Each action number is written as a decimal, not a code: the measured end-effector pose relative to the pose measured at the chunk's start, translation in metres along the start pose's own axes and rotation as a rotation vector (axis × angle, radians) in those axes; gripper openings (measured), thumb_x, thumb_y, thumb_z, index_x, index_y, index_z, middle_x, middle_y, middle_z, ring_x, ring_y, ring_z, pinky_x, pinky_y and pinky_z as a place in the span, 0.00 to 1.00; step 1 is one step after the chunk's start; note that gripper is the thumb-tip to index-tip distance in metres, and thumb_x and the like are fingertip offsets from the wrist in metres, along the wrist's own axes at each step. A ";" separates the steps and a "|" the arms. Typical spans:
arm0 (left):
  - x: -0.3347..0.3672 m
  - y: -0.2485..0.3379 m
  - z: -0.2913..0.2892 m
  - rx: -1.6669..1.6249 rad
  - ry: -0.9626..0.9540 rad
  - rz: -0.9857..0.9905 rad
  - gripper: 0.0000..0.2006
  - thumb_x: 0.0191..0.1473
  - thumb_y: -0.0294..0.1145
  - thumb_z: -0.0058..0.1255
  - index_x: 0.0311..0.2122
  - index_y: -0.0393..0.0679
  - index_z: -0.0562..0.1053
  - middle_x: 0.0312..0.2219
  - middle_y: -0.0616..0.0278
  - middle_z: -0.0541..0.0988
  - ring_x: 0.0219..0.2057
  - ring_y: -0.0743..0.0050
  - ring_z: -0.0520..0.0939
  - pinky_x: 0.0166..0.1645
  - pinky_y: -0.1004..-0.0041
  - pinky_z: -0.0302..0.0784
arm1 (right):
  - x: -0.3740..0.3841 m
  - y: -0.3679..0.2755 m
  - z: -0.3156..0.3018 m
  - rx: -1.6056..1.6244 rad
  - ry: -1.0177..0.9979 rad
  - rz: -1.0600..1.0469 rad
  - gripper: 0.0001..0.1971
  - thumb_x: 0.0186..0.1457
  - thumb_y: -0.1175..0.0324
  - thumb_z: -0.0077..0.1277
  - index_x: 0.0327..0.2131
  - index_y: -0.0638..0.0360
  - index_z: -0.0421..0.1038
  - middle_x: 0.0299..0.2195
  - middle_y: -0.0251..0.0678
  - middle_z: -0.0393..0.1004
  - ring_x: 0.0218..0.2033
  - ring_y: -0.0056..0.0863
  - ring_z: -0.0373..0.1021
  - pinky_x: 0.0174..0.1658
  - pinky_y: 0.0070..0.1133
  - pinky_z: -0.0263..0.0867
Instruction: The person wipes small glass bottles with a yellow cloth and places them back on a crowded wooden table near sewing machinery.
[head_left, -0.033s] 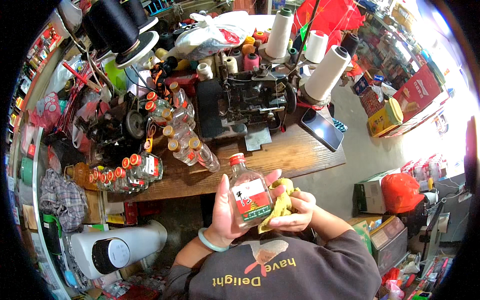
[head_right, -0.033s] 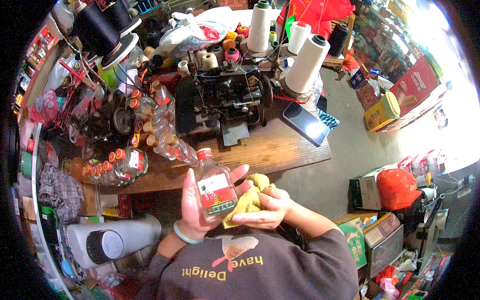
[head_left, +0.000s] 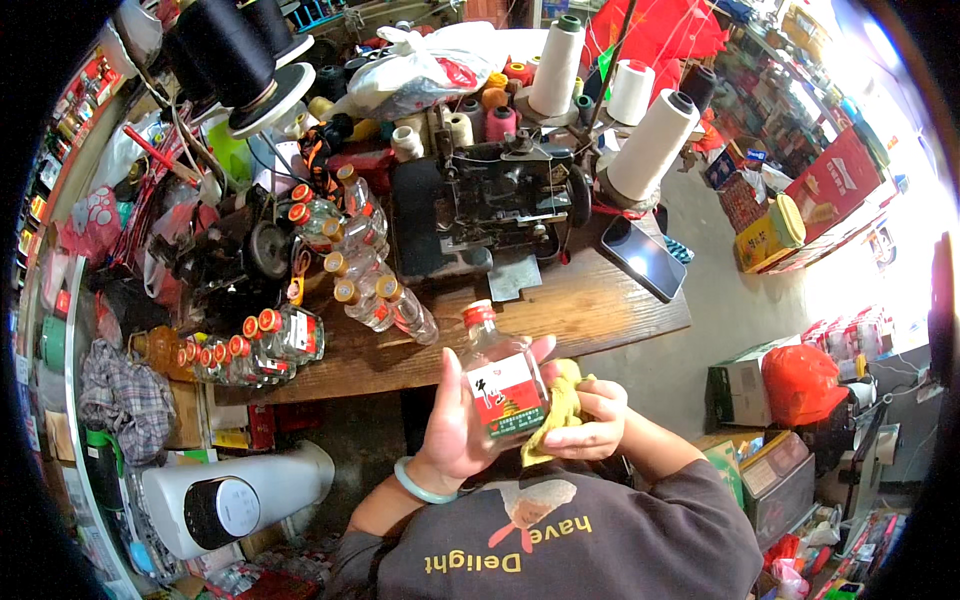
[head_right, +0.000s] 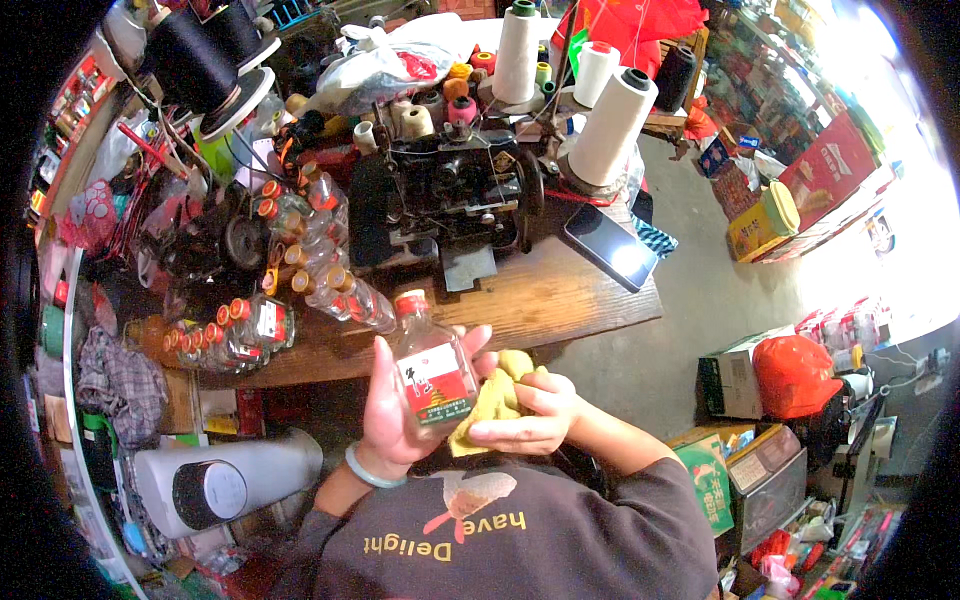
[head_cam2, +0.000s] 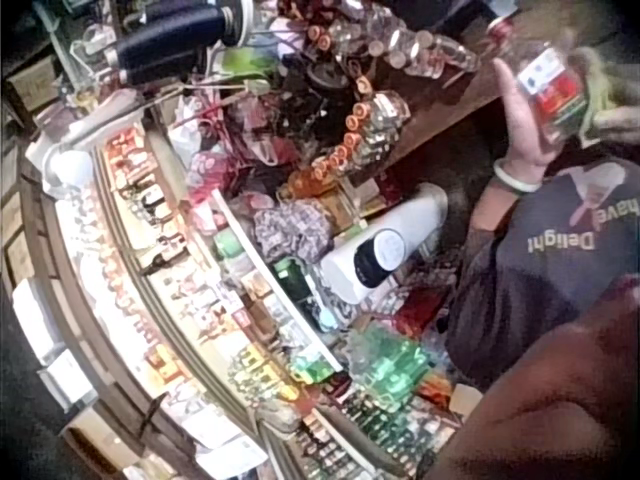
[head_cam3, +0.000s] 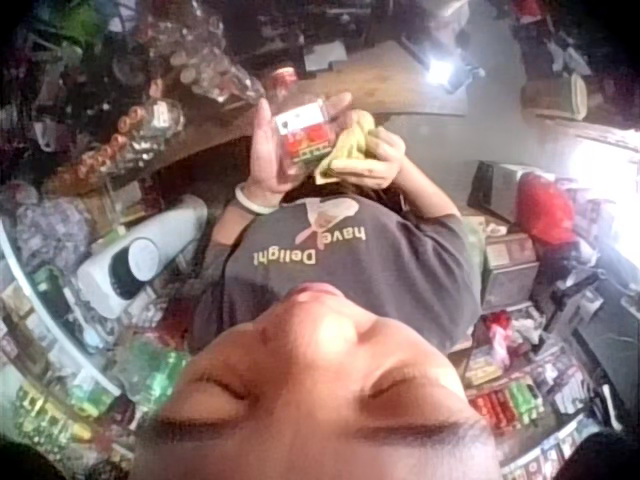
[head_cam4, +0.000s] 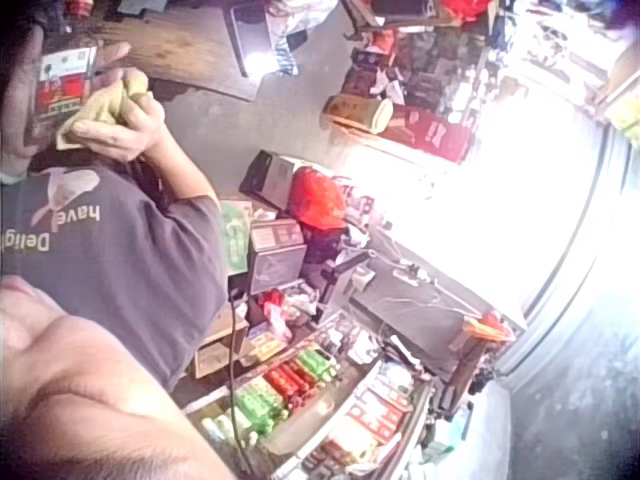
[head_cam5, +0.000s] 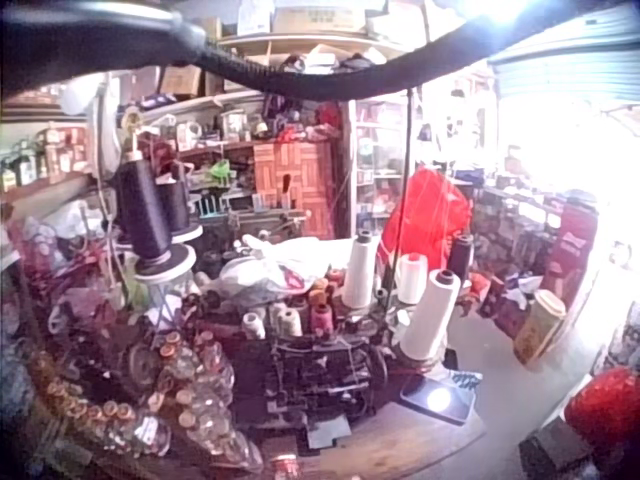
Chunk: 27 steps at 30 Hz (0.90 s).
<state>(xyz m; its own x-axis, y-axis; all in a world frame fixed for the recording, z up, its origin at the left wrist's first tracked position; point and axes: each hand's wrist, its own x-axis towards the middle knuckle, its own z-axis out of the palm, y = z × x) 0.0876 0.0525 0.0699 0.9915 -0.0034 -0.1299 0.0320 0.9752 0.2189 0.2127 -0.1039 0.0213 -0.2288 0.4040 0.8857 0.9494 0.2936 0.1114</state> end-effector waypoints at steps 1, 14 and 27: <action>0.000 -0.001 0.000 0.165 0.084 0.051 0.38 0.59 0.65 0.27 0.59 0.38 0.60 0.57 0.49 0.66 0.57 0.48 0.67 0.61 0.55 0.63 | -0.001 0.002 0.002 0.052 0.009 0.015 0.16 0.38 0.65 0.55 0.36 0.43 0.79 0.48 0.15 0.72 0.24 0.21 0.61 0.29 0.17 0.59; -0.001 -0.016 -0.025 0.849 0.103 0.254 0.26 0.55 0.29 0.56 0.56 0.38 0.60 0.47 0.62 0.71 0.49 0.78 0.71 0.52 0.74 0.69 | 0.019 0.019 0.010 0.450 -0.054 0.467 0.20 0.47 0.67 0.54 0.46 0.60 0.74 0.50 0.42 0.72 0.21 0.30 0.68 0.26 0.22 0.67; -0.009 0.002 -0.007 1.883 0.121 0.261 0.25 0.43 0.40 0.65 0.41 0.36 0.68 0.34 0.52 0.77 0.32 0.51 0.80 0.34 0.67 0.77 | 0.060 0.019 -0.009 -0.144 -0.450 0.519 0.12 0.45 0.66 0.56 0.17 0.51 0.62 0.17 0.29 0.63 0.17 0.28 0.64 0.18 0.25 0.59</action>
<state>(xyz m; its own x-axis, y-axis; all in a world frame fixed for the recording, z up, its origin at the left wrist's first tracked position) 0.0783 0.0557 0.0647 0.9834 0.1775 0.0369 0.0626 -0.5234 0.8498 0.2186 -0.0821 0.0803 0.2243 0.7898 0.5709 0.9720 -0.1391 -0.1893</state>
